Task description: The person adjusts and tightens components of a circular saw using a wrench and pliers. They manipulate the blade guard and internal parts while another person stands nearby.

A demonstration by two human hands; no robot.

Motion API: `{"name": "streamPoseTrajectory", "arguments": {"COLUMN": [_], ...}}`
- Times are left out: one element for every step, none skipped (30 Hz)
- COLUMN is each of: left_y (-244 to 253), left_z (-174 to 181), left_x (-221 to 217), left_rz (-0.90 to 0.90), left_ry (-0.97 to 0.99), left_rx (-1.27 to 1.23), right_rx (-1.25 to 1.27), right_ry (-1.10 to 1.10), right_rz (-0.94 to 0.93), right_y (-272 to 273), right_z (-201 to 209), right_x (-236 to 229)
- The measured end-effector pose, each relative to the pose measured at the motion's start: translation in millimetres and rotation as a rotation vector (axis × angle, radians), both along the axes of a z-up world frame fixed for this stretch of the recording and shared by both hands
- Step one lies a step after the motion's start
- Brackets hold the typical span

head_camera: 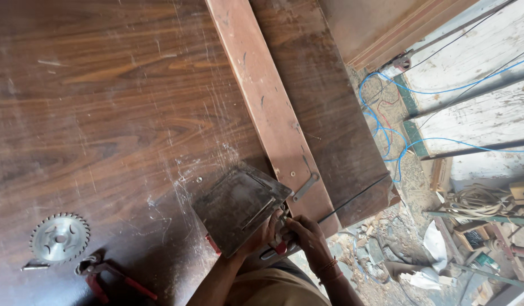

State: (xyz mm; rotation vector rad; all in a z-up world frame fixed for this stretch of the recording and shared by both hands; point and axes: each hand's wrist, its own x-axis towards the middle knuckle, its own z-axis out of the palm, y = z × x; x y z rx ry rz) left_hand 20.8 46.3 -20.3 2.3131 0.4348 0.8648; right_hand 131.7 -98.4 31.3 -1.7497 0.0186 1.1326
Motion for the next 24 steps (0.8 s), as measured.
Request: {"name": "streamPoseTrajectory", "arguments": {"left_y": [-1,-1,-1,0,0,4,2,0,0,0,0,1,1,2,1,1,1,2,2,0,1,1,1,0], "left_z": [2,3,3,4,4,2,1,0,0,0,2,3,4,5,5,4,3,2,1,0,0,0,1,2], "left_x": [0,2,3,5,5,9,8,7,6,5,6,7,7,7,6,7,10,11,11,9,9,8,8,8], "left_rz": [-0.009,-0.018,-0.013,-0.008,-0.004,-0.027,-0.058,-0.089,-0.084,-0.079,-0.069,-0.071,-0.071,-0.07,-0.078,-0.086,-0.09,-0.093,-0.098,-0.102,-0.083,-0.065,-0.047,-0.065], "left_ry": [0.022,0.043,0.015,-0.013,-0.032,0.008,0.061,0.114,0.104,0.094,0.085,0.096,0.107,0.118,0.089,0.061,0.027,0.025,0.026,0.026,0.038,0.05,0.058,0.073], "left_rx": [-0.016,-0.032,-0.04,-0.048,-0.063,-0.109,-0.165,-0.222,-0.212,-0.203,-0.198,-0.167,-0.136,-0.106,-0.126,-0.147,-0.165,-0.165,-0.165,-0.166,-0.118,-0.07,-0.021,-0.073], "right_rx": [0.005,0.01,-0.013,-0.036,-0.066,-0.076,-0.097,-0.118,-0.067,-0.016,0.032,0.043,0.054,0.066,0.041,0.016,-0.007,-0.022,-0.037,-0.05,-0.049,-0.047,-0.044,0.004], "right_ry": [0.032,0.063,0.087,0.111,0.144,0.043,-0.044,-0.131,-0.252,-0.372,-0.492,-0.398,-0.305,-0.211,-0.151,-0.092,-0.038,0.017,0.074,0.132,0.102,0.072,0.038,-0.034], "right_rz": [0.019,0.038,0.049,0.06,0.07,0.113,0.147,0.182,0.197,0.212,0.235,0.215,0.197,0.179,0.117,0.054,-0.007,0.011,0.027,0.044,0.058,0.072,0.086,0.076], "right_y": [-1,-4,-5,-4,-5,-4,-7,-11,-12,-12,-11,-11,-12,-12,-12,-11,-10,-10,-11,-13,-13,-14,-16,-18], "right_z": [0,-1,-3,-8,-12,-17,-22,-25,-27,-27,-24,-20,-14,-9,-5,-2,0,2,2,3,2,2,2,2], "right_x": [2,3,5,9,11,16,14,11,9,7,7,7,7,9,8,8,11,12,12,11,13,14,15,17]}}
